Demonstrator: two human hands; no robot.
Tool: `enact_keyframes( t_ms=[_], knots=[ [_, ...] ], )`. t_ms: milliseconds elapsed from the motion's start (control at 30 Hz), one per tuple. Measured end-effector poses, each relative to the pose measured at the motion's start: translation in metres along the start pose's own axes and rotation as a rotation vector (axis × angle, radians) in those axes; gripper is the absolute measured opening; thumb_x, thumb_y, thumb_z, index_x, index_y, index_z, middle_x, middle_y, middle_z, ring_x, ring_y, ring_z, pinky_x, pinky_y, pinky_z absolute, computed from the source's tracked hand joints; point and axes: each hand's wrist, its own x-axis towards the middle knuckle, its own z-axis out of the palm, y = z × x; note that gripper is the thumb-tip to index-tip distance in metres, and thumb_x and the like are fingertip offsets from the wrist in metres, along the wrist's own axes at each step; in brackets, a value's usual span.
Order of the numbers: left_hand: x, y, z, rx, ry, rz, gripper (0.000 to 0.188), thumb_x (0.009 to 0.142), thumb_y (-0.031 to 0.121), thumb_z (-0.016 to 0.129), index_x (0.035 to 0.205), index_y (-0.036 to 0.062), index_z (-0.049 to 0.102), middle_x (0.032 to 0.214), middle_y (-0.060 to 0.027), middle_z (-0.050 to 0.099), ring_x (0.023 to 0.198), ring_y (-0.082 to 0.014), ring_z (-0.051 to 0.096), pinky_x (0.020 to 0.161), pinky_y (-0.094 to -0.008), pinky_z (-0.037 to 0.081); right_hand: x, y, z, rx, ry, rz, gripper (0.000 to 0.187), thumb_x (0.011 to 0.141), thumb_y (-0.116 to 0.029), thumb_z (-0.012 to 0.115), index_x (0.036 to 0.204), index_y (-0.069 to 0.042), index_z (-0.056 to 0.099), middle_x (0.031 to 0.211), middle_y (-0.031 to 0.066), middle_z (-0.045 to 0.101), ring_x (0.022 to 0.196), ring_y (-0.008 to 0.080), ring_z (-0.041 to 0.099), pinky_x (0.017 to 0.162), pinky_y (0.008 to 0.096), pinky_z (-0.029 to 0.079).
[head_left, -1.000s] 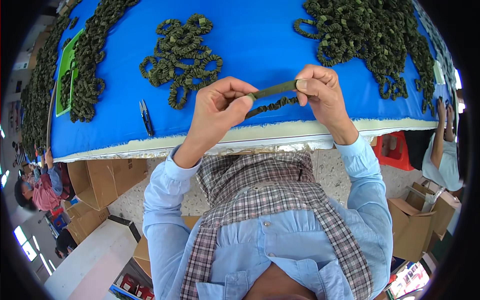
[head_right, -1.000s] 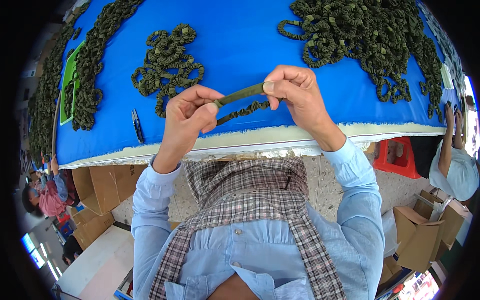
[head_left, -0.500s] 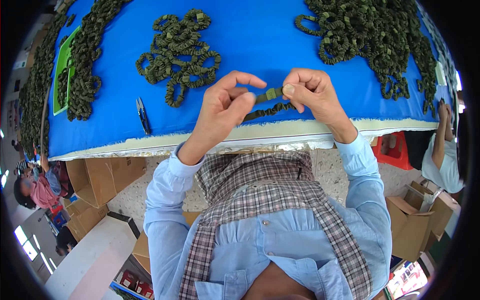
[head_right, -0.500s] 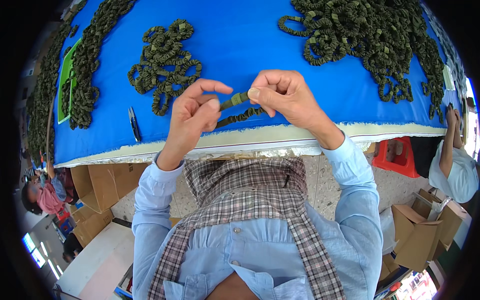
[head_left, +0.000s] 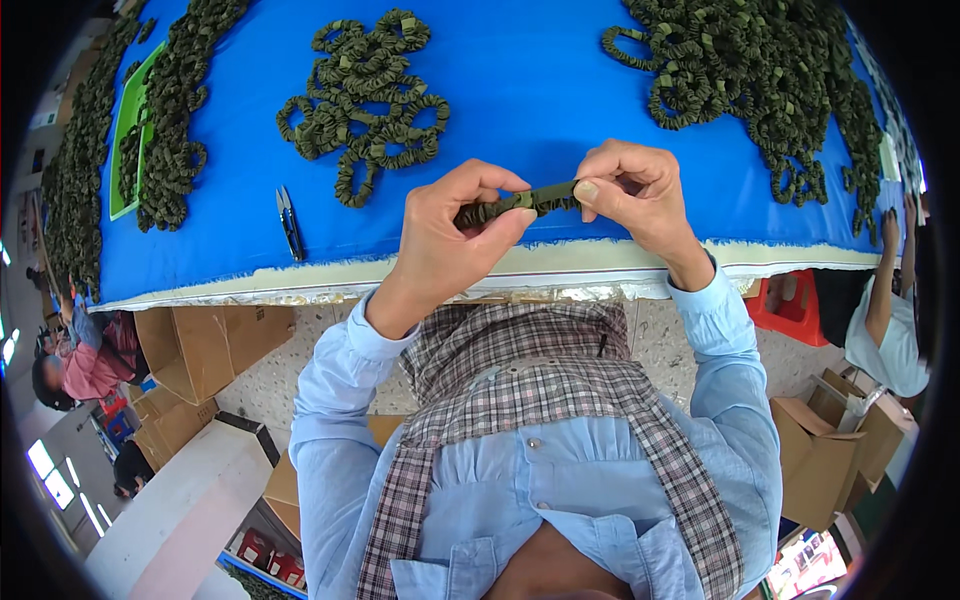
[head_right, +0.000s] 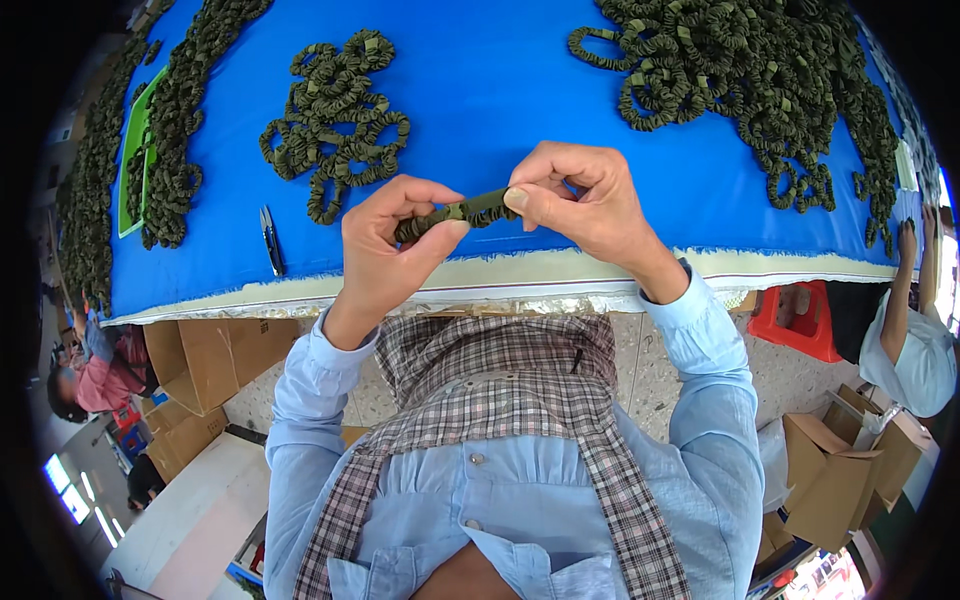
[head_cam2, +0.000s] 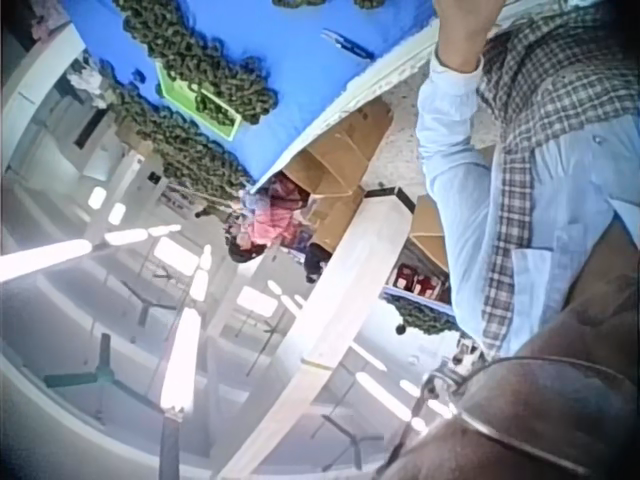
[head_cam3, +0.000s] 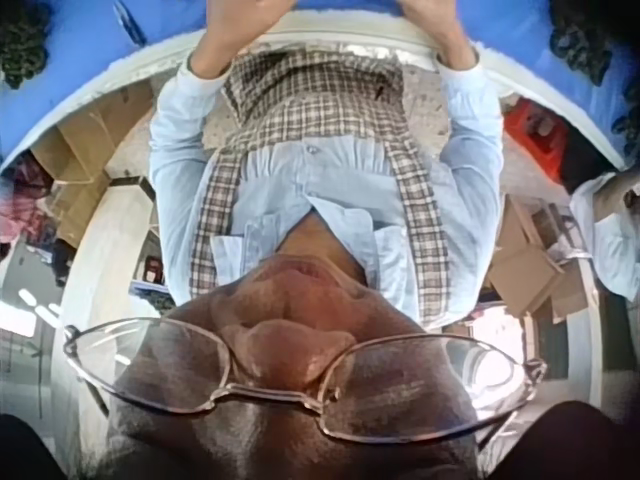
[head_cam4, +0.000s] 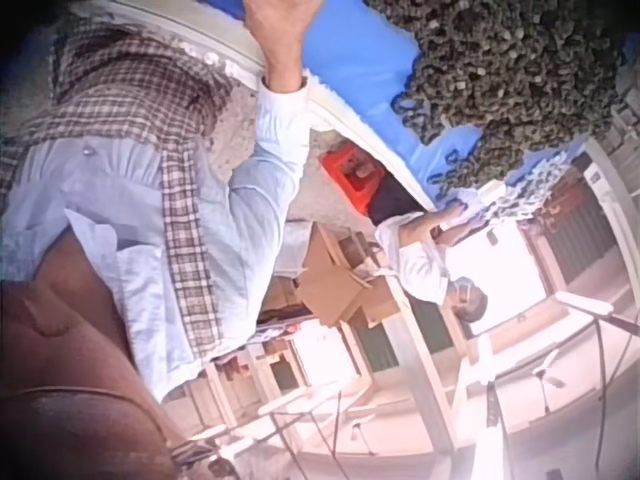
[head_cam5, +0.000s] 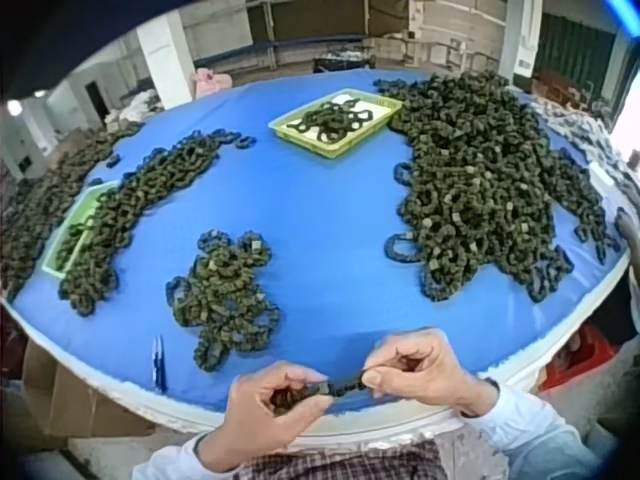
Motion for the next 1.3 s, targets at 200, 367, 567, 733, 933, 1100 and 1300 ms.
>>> enact_keyframes(
  t_ms=[200, 367, 567, 733, 933, 1100, 1300],
  knots=[
    [0.001, 0.001, -0.002, -0.312, 0.055, -0.046, 0.011, 0.092, 0.005, 0.059, 0.1, -0.0028, 0.059, 0.077, -0.0047, 0.062, 0.063, -0.0041, 0.051, 0.055, -0.0189, 0.04, 0.006, 0.003, -0.004, 0.116, -0.027, 0.047, 0.006, 0.088, -0.007, 0.066, 0.087, -0.002, 0.065, 0.073, -0.0001, 0.061, 0.063, 0.0057, 0.059, 0.054, 0.0184, 0.042],
    [0.004, -0.002, 0.003, -0.372, 0.06, -0.074, 0.011, 0.09, -0.002, 0.053, 0.101, -0.001, 0.056, 0.084, -0.0039, 0.061, 0.077, -0.0065, 0.059, 0.064, -0.0204, 0.047, 0.007, 0.006, 0.013, 0.032, -0.01, 0.143, 0.007, 0.088, -0.01, 0.067, 0.092, -0.004, 0.066, 0.062, -0.0077, 0.048, 0.054, 0.0003, 0.04, 0.05, 0.0184, 0.03],
    [0.01, -0.005, 0.01, -0.439, 0.036, -0.101, 0.012, 0.09, -0.004, 0.05, 0.101, -0.0009, 0.056, 0.081, -0.0041, 0.06, 0.069, -0.0048, 0.055, 0.059, -0.0197, 0.044, 0.009, 0.002, 0.011, -0.133, -0.014, 0.117, 0.017, 0.087, -0.015, 0.07, 0.098, -0.001, 0.069, 0.061, -0.0065, 0.055, 0.055, -0.0005, 0.043, 0.049, 0.018, 0.03],
    [0.013, -0.011, 0.011, -0.496, 0.019, -0.128, 0.017, 0.088, -0.004, 0.053, 0.104, -0.0011, 0.057, 0.075, -0.0024, 0.059, 0.06, -0.003, 0.048, 0.053, -0.0207, 0.04, 0.011, 0.011, 0.006, -0.039, 0.042, 0.129, 0.014, 0.088, -0.015, 0.07, 0.092, -0.001, 0.068, 0.067, -0.004, 0.06, 0.059, -0.0005, 0.046, 0.05, 0.0182, 0.032],
    [0.018, -0.002, 0.02, 0.058, 0.02, 0.017, 0.018, 0.079, 0.002, 0.072, 0.096, 0.0008, 0.066, 0.066, -0.0026, 0.06, 0.056, -0.0049, 0.051, 0.047, -0.0231, 0.038, 0.01, 0.017, 0.01, 0.017, 0.039, 0.095, 0.014, 0.09, -0.016, 0.069, 0.086, -0.003, 0.064, 0.067, -0.0034, 0.059, 0.058, 0.0004, 0.048, 0.05, 0.0181, 0.034],
    [0.021, -0.012, 0.022, 0.166, 0.11, 0.21, 0.013, 0.077, 0.004, 0.076, 0.086, -0.0002, 0.068, 0.071, -0.006, 0.065, 0.055, -0.0093, 0.053, 0.047, -0.0251, 0.04, 0.011, 0.013, 0.009, -0.002, 0.104, 0.058, 0.013, 0.091, -0.014, 0.067, 0.085, -0.004, 0.063, 0.065, -0.0023, 0.058, 0.055, 0.0019, 0.049, 0.049, 0.0188, 0.036],
    [0.021, -0.02, 0.008, 0.132, 0.022, 0.059, 0.018, 0.077, 0.002, 0.072, 0.094, -0.0012, 0.067, 0.082, -0.0096, 0.067, 0.062, -0.0115, 0.06, 0.054, -0.0243, 0.047, 0.016, 0.018, -0.003, 0.049, 0.203, 0.06, 0.014, 0.092, -0.013, 0.065, 0.084, -0.003, 0.06, 0.066, -0.0022, 0.058, 0.055, 0.0027, 0.05, 0.049, 0.0187, 0.036]
  ],
)
